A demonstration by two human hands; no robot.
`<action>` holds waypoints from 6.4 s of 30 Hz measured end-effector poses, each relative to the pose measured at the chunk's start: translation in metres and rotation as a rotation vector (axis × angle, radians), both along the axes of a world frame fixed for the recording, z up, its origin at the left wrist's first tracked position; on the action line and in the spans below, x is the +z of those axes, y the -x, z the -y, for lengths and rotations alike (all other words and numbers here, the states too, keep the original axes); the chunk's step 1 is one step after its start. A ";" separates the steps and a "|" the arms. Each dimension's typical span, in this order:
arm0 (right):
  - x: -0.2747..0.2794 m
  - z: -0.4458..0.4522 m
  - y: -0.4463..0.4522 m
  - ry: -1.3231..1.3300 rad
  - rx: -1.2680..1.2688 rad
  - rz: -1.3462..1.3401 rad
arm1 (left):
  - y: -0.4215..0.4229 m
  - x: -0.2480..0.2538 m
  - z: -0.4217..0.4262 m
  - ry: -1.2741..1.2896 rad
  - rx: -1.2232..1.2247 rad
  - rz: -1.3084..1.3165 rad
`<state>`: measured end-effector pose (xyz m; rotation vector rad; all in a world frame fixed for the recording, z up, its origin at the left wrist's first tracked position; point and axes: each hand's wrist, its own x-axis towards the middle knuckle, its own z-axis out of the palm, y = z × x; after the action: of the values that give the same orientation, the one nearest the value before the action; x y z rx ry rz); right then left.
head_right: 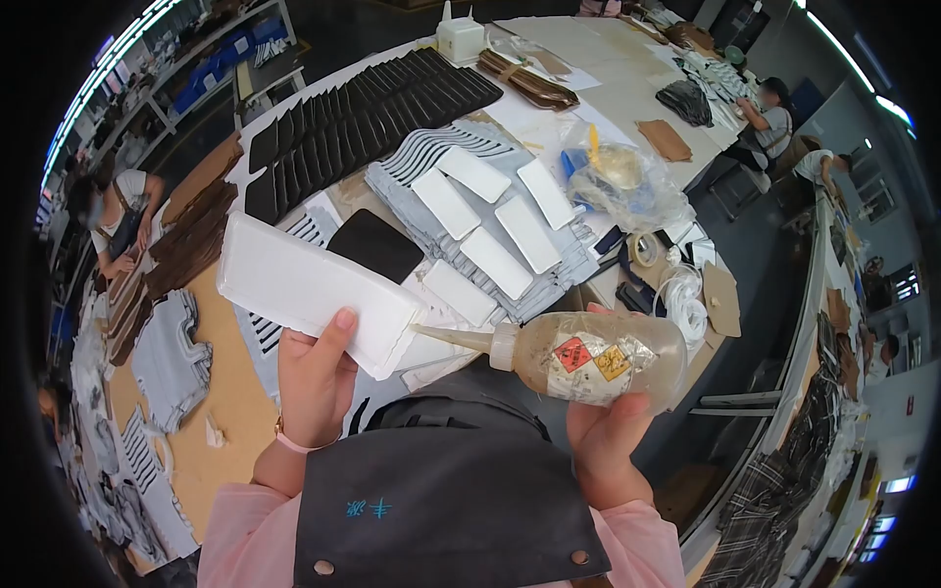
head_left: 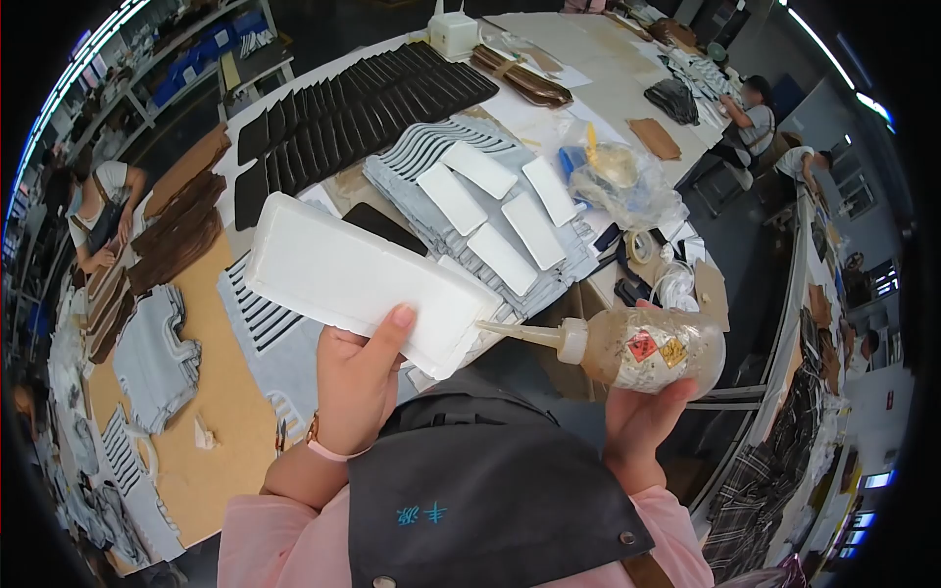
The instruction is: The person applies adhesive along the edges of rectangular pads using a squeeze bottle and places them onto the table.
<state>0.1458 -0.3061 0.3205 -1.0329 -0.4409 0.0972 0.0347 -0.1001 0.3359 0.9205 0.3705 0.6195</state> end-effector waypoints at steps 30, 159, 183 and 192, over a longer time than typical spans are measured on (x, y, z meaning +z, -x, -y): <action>0.001 0.007 0.001 0.055 -0.037 0.082 | -0.003 -0.007 0.003 -0.068 0.050 -0.040; -0.022 -0.012 -0.018 -0.239 0.127 -0.745 | 0.047 -0.280 -0.067 -0.791 -0.058 -1.008; -0.033 -0.003 -0.047 -0.196 0.370 -0.699 | 0.002 -0.286 -0.058 -1.565 -0.342 -0.989; -0.036 0.000 -0.050 -0.214 0.397 -0.718 | 0.038 -0.181 -0.082 0.188 -0.029 -0.270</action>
<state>0.1953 -0.3062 0.2847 -0.6288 0.0104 0.7358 -0.0031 -0.0177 0.1545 0.8285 0.6453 0.4260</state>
